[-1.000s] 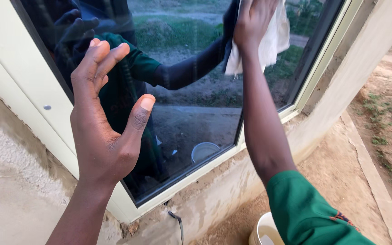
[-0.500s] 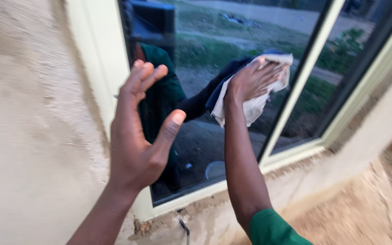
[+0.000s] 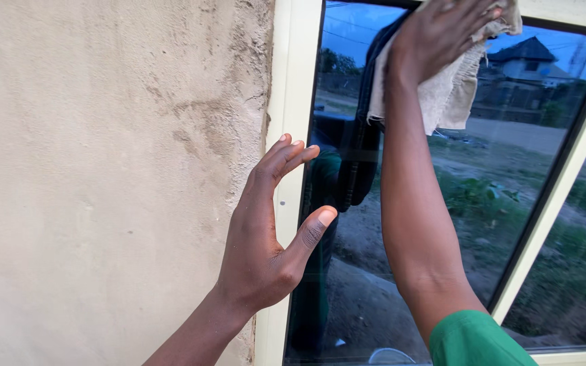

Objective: The person wipes a glass window with a cloth, carries a bucket of water, and hangs a cloth on a line.

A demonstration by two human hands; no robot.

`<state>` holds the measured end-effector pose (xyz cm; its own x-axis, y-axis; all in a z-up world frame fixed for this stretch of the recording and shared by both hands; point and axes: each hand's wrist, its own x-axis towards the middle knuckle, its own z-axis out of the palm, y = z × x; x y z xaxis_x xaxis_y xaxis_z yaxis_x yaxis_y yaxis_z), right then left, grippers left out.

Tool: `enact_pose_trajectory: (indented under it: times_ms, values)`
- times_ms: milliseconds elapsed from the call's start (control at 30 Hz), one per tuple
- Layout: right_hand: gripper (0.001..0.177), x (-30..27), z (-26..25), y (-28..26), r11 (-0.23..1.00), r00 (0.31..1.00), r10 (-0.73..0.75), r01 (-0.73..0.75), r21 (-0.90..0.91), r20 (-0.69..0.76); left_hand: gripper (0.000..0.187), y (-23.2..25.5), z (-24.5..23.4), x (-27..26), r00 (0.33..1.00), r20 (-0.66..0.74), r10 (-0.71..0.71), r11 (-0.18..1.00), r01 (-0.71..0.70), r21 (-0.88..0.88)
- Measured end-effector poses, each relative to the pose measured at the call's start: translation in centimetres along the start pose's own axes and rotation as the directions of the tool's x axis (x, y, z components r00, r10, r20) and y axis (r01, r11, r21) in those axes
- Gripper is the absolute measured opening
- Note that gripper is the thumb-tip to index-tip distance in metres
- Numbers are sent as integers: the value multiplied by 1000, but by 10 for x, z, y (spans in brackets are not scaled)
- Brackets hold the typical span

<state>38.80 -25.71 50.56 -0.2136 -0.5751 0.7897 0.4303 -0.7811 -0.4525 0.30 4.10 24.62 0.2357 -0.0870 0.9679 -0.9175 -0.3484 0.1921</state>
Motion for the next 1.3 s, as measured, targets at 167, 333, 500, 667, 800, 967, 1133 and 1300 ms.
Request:
enact_pose_trajectory:
  times_ms: [167, 333, 500, 667, 800, 967, 1133, 1300]
  values:
    - [87, -77, -27, -113, 972, 965, -133, 171, -162, 225, 76, 1, 0, 4, 999, -32, -2, 1000, 1, -18]
    - [59, -133, -88, -157, 856, 749, -517, 453, 248, 414, 78, 3, 19, 2, 1000, -1, -22, 987, 21, -161]
    - [56, -104, -105, -120, 517, 432, -856, 693, 503, 284, 79, -3, 45, 2, 997, 9, -80, 961, 80, -265]
    - [57, -15, -109, -57, 218, 79, -949, 866, 451, 306, 74, -3, 76, 0, 997, -6, -81, 977, 78, -198]
    - [63, 44, -118, 6, 130, -28, -941, 890, 438, 337, 70, -7, 100, 4, 997, -19, -73, 989, 70, -133]
    - [63, 115, -140, 84, 225, 110, -910, 941, 252, 400, 69, -2, 151, 13, 996, -38, -77, 987, 70, -144]
    - [60, 179, -164, 148, 178, 47, -928, 928, 329, 370, 66, 7, 220, 23, 999, -12, -32, 983, 29, -180]
    - [51, 206, -185, 202, 194, 96, -947, 932, 306, 307, 64, 16, 280, 21, 1000, 5, -21, 973, 21, -230]
